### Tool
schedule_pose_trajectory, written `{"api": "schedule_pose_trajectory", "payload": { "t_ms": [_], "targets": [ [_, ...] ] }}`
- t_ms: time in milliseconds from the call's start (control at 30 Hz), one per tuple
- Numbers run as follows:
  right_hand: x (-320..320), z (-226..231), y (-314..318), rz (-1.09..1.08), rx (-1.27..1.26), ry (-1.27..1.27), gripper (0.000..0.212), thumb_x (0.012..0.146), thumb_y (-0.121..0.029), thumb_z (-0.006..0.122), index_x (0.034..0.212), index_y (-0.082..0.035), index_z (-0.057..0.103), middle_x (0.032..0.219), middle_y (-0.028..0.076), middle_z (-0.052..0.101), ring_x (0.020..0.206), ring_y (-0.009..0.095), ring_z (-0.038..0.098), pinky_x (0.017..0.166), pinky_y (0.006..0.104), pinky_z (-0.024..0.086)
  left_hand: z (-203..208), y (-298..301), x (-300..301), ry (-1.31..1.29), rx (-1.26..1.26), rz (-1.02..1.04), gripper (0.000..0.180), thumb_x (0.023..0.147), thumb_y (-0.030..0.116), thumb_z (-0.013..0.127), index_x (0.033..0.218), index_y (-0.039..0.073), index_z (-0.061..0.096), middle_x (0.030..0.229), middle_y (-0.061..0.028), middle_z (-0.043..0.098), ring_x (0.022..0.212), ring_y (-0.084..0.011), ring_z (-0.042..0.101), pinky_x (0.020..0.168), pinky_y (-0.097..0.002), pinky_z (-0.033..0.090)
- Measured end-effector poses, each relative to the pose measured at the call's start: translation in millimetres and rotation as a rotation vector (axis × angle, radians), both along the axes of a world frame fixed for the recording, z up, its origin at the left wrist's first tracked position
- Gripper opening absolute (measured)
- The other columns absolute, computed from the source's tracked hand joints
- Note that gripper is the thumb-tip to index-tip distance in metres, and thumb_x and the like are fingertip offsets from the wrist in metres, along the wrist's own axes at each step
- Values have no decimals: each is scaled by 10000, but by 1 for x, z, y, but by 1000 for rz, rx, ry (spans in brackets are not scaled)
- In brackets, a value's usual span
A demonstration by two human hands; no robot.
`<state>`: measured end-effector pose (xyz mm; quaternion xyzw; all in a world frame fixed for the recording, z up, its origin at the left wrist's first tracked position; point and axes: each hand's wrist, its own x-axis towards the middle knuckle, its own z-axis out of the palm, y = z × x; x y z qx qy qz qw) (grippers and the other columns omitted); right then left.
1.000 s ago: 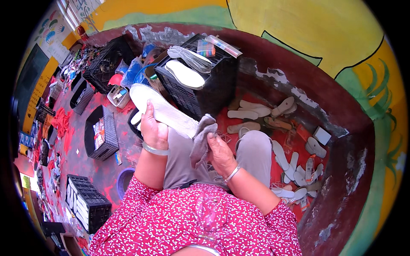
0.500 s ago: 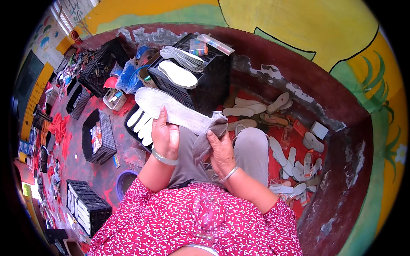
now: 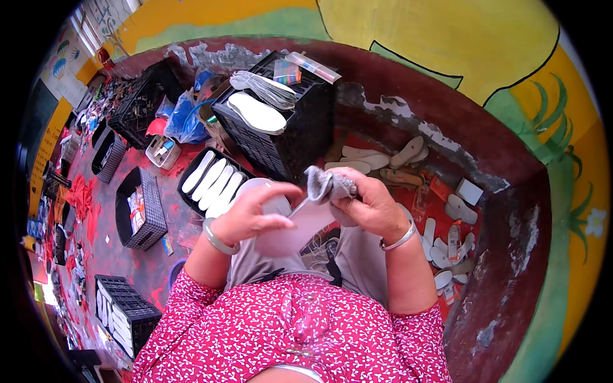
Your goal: The person wipes and cleans shoe insoles by hand using a cloth, then places them into a storage crate.
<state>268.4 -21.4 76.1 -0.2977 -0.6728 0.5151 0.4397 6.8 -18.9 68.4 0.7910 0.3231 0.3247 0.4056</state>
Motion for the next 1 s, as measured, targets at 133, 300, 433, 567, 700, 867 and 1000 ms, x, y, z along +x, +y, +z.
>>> {"api": "schedule_pose_trajectory", "payload": {
  "t_ms": [133,300,433,567,700,867,1000],
  "targets": [
    [-9,5,-2,-24,40,-8,321,862,5,577,1182,16,546,1061,47,602,963,111,543,885,262,427,-6,-10,18,51,-509,-175,270,894,174,640,1106,8,627,930,-1,657,852,-91,600,763,-249,481],
    [-11,-33,11,-357,-238,552,243,894,-32,574,1137,-25,572,1022,40,621,930,107,575,845,270,468,-22,-8,27,-219,-618,-61,245,916,185,601,1069,-3,636,876,-6,657,774,-64,588,701,-237,484],
    [25,-24,21,-147,-371,746,383,957,-246,522,1239,9,485,1122,182,604,991,256,614,886,399,499,-21,-6,7,-450,-770,40,242,927,186,589,1072,-3,630,902,-13,656,767,-62,609,679,-218,498],
    [5,-32,17,-19,-451,813,533,977,-353,452,1355,15,372,1312,231,486,1192,306,505,1027,431,387,-20,-5,6,-473,-809,30,214,930,173,583,1069,14,617,903,-24,662,781,-95,639,692,-238,515],
    [-36,-28,3,35,-562,756,468,1000,-302,425,1374,-27,367,1255,105,535,1145,167,519,1008,321,395,-24,-8,18,-467,-755,43,256,944,185,564,1139,20,579,981,-23,649,834,-88,627,723,-241,511],
    [-72,-16,6,-172,-439,670,382,947,-190,566,1271,-18,456,1120,39,584,995,89,559,870,235,462,-37,-6,23,-393,-477,107,275,1003,190,446,1174,2,551,995,2,605,869,-42,542,740,-202,460],
    [-83,-23,9,-288,-363,625,338,930,-229,602,1177,-12,525,1021,23,614,903,69,567,799,210,472,-34,-8,28,-300,-348,196,232,975,181,478,1075,-9,565,843,-28,629,746,-75,573,662,-244,475]
  ]
}}
